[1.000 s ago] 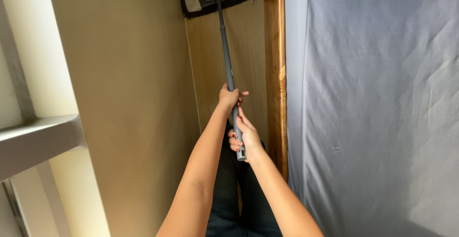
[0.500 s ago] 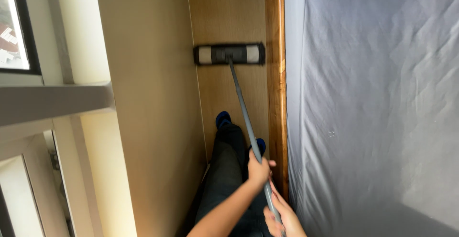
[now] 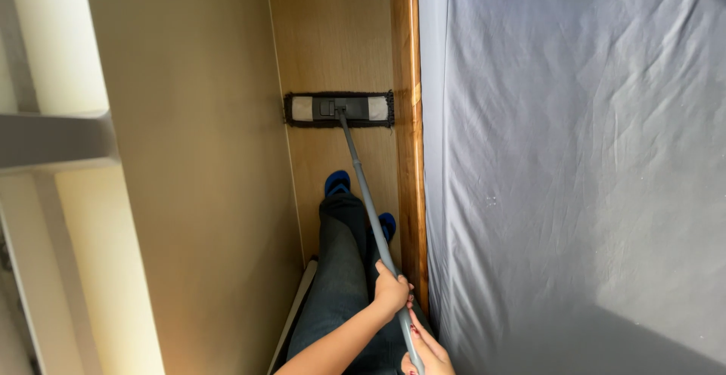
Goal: Mopping the floor in a bedroom area, specifically under and around a bed and window.
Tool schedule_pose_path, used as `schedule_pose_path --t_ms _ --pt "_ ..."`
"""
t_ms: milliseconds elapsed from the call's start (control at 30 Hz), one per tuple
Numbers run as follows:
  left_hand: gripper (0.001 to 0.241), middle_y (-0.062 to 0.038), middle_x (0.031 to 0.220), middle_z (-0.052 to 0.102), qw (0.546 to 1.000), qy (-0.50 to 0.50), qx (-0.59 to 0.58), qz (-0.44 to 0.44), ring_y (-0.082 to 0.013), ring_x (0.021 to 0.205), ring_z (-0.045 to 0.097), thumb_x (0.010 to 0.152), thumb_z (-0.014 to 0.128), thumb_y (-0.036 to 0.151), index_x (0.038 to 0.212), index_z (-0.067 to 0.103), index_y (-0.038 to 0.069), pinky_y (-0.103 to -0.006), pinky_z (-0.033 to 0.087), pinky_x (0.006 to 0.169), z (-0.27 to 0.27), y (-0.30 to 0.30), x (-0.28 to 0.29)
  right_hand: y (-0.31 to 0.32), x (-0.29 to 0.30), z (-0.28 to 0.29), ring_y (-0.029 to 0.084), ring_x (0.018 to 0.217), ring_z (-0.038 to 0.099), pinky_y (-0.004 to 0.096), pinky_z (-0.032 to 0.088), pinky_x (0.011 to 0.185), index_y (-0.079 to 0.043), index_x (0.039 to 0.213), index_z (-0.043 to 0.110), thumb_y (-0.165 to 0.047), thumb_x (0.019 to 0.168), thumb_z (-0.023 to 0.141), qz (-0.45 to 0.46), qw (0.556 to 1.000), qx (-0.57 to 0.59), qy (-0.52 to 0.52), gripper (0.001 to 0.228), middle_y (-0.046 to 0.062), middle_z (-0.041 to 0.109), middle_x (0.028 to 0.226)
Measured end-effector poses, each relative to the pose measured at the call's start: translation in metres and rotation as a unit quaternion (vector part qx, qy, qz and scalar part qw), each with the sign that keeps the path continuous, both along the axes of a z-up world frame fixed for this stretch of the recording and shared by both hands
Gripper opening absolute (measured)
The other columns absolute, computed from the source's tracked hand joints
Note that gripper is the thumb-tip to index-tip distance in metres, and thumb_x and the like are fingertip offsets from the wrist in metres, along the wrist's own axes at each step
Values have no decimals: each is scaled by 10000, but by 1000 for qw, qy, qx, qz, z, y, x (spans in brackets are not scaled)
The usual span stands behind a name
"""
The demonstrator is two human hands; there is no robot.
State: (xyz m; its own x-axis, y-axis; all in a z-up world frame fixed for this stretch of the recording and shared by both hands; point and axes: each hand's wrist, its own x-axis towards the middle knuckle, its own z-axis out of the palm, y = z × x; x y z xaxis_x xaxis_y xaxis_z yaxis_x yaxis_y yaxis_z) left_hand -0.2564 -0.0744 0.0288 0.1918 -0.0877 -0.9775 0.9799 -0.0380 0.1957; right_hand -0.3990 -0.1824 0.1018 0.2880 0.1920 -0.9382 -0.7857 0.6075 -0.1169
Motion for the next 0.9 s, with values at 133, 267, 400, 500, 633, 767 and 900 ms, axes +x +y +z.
schedule_pose_path --t_ms 133,267,400,500,633,767,900 --pt "607 -101 745 670 996 -68 45 -27 -189 433 562 1002 473 48 1493 135 164 -345 483 388 -43 13 61 38 124 44 132 310 358 291 306 311 -412 1558 414 -288 1055 461 60 998 -15 32 521 92 460 526" --pt "576 -135 758 700 987 -160 31 19 -188 458 577 967 481 9 1447 171 78 -340 487 396 -114 33 183 65 257 26 98 303 355 269 272 272 -408 1571 406 -291 1038 461 13 1000 -22 -8 549 43 471 558" --pt "500 -153 797 723 984 -172 23 29 -171 482 569 948 482 -29 1387 250 31 -331 467 394 -131 67 320 92 364 -5 76 323 359 247 301 305 -405 1592 365 -312 1056 428 2 997 17 -76 547 32 467 587" --pt "506 -184 830 723 984 -165 15 59 -168 472 549 925 461 -73 1377 257 30 -330 443 383 -130 82 387 108 420 -16 75 338 359 238 307 318 -408 1584 350 -329 1058 417 -18 993 52 -100 536 31 476 611" --pt "485 -203 853 739 981 -182 3 65 -162 466 538 924 454 -90 1363 271 7 -317 443 384 -127 89 427 116 458 -14 70 380 362 223 311 346 -410 1583 363 -335 1061 437 -26 994 49 -93 533 36 487 648" --pt "447 -189 839 743 972 -211 -5 102 -154 457 535 937 480 -66 1343 308 4 -311 441 382 -137 85 418 114 452 -16 66 395 350 213 313 359 -385 1585 382 -341 1057 454 -26 995 34 -95 535 33 489 659" --pt "352 -158 821 743 966 -241 11 92 -137 452 540 993 535 43 1307 384 -12 -304 454 382 -132 73 369 104 402 -16 53 406 353 208 320 363 -369 1590 386 -349 1063 458 -27 992 32 -120 532 24 482 665"
